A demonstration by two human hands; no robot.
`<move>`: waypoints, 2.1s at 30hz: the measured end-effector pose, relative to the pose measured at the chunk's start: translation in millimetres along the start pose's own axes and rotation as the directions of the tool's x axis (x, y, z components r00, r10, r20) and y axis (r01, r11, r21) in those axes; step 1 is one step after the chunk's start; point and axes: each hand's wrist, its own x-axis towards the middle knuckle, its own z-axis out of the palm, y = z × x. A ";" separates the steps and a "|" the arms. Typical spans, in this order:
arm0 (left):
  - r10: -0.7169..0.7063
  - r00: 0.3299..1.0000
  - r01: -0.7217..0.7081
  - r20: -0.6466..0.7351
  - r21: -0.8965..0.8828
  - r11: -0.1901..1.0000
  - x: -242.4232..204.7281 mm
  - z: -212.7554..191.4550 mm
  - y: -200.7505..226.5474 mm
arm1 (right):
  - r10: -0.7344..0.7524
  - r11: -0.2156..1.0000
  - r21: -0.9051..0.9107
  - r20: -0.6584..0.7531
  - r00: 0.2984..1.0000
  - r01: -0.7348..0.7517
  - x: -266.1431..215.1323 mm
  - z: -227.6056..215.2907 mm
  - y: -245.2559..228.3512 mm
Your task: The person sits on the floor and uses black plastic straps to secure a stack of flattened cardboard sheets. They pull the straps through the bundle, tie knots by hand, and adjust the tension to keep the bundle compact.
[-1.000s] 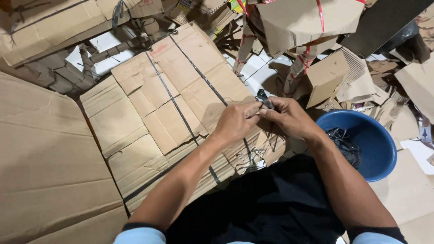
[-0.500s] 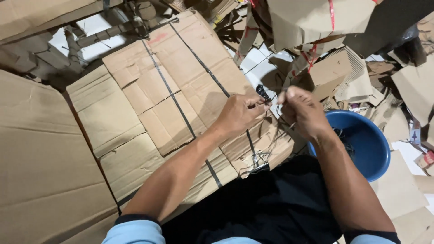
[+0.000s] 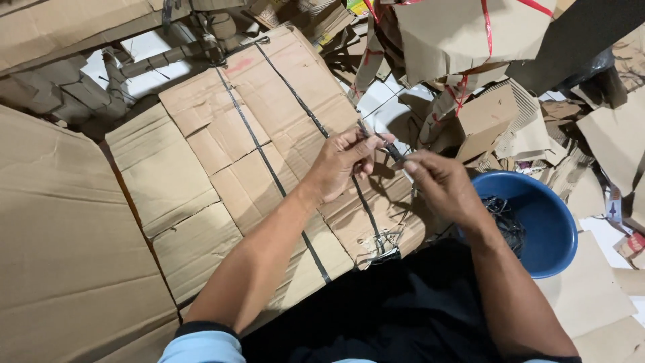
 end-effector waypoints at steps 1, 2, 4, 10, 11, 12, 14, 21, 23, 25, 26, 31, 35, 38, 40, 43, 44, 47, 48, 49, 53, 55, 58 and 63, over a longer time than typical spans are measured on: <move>0.002 1.000 -0.002 -0.001 0.000 1.000 -0.3 0.3 1.7 | -0.002 1.000 0.000 0.001 1.000 0.002 0.5 2.6 -9.2; -0.032 0.999 0.033 0.026 -0.036 0.999 -0.6 0.5 3.5 | 0.002 0.998 -0.064 0.054 0.999 0.002 0.9 5.3 -18.5; -0.064 0.997 0.067 0.053 -0.070 0.995 -0.2 -1.3 5.4 | 0.007 0.992 -0.128 0.106 0.994 0.006 2.2 10.3 -28.6; -0.052 0.997 0.059 0.051 -0.155 0.986 4.5 -11.9 -1.9 | 0.064 0.955 -0.296 0.235 0.970 0.009 10.0 18.3 -56.8; -0.060 0.997 0.066 0.043 -0.163 0.984 6.6 -15.1 -6.0 | 0.089 0.945 -0.326 0.245 0.965 -0.005 9.6 17.9 -57.4; -0.069 0.997 0.074 0.037 -0.172 0.982 8.7 -17.7 -10.3 | 0.117 0.934 -0.357 0.254 0.960 -0.019 8.9 17.2 -58.2; -0.064 0.998 0.068 0.027 -0.179 0.982 13.0 -22.2 -17.8 | 0.135 0.937 -0.347 0.269 0.954 -0.035 8.6 15.0 -56.3; -0.061 0.998 0.062 0.015 -0.126 0.990 17.3 -24.7 -25.8 | 0.387 0.907 -0.223 0.102 0.916 -0.358 11.7 -15.2 -32.2; -0.062 0.998 0.064 0.027 -0.085 0.994 12.5 -17.4 -19.1 | 0.409 0.904 -0.159 0.057 0.911 -0.397 15.7 -12.6 -31.8; -0.061 0.997 0.063 0.044 -0.042 0.997 12.2 -12.6 -15.7 | 0.430 0.899 -0.093 0.008 0.903 -0.428 22.2 -7.2 -34.1; -0.057 0.997 0.058 0.046 -0.021 0.998 11.7 -12.6 -16.8 | 0.480 0.874 0.095 -0.018 0.877 -0.477 25.8 -1.5 -36.0; -0.044 0.997 0.041 0.063 0.053 0.998 4.8 -1.8 -6.9 | 0.489 0.761 0.519 -0.062 0.870 -0.390 33.6 22.3 -14.5; -0.053 0.996 0.048 0.077 0.074 0.996 8.1 -5.4 -14.6 | 0.428 0.768 0.578 -0.146 0.892 -0.274 38.5 29.8 -17.7; -0.038 0.998 0.036 0.040 0.045 0.998 8.6 -3.5 -6.9 | 0.356 0.862 0.453 -0.222 0.908 -0.227 34.3 23.4 -26.5; -0.022 1.000 0.022 0.012 0.016 1.000 12.1 -6.5 -7.4 | 0.302 0.916 0.341 -0.241 0.922 -0.211 31.4 18.8 -38.7; 0.012 0.999 -0.014 -0.051 -0.033 0.999 16.2 -10.6 -15.5 | 0.264 0.962 0.103 -0.095 0.960 -0.255 28.2 18.6 -51.2; 0.007 0.998 -0.010 -0.067 -0.039 0.999 13.4 -8.2 -14.0 | 0.252 0.968 0.024 -0.065 0.966 -0.250 27.1 21.7 -49.8; 0.000 0.997 -0.002 -0.080 -0.020 1.000 7.0 -0.1 -8.1 | 0.241 0.964 -0.105 -0.039 0.970 -0.244 25.9 24.3 -33.8; 0.001 0.997 -0.001 -0.074 0.005 1.000 6.1 2.8 -4.6 | 0.237 0.958 -0.158 -0.044 0.971 -0.241 27.2 23.7 -26.9; 0.003 0.997 -0.003 -0.073 0.005 1.000 7.2 1.7 -7.2 | 0.235 0.958 -0.158 -0.045 0.971 -0.239 27.4 23.3 -33.0; -0.005 0.998 0.008 -0.058 0.039 0.999 10.1 -4.3 -14.9 | 0.244 0.954 -0.181 0.007 0.970 -0.239 30.3 24.1 -50.5; -0.013 0.998 0.016 -0.055 0.053 0.998 10.9 -5.1 -18.1 | 0.259 0.952 -0.176 0.022 0.966 -0.252 28.0 24.0 -47.2; 0.001 0.999 0.002 -0.047 0.065 0.998 13.2 -10.7 -23.6 | 0.274 0.952 -0.150 0.032 0.961 -0.267 24.5 19.1 -35.1; -0.041 0.995 0.018 0.086 0.257 0.966 6.7 -8.6 -15.7 | -0.304 0.911 -0.323 -0.106 0.947 0.257 27.0 -9.8 -16.0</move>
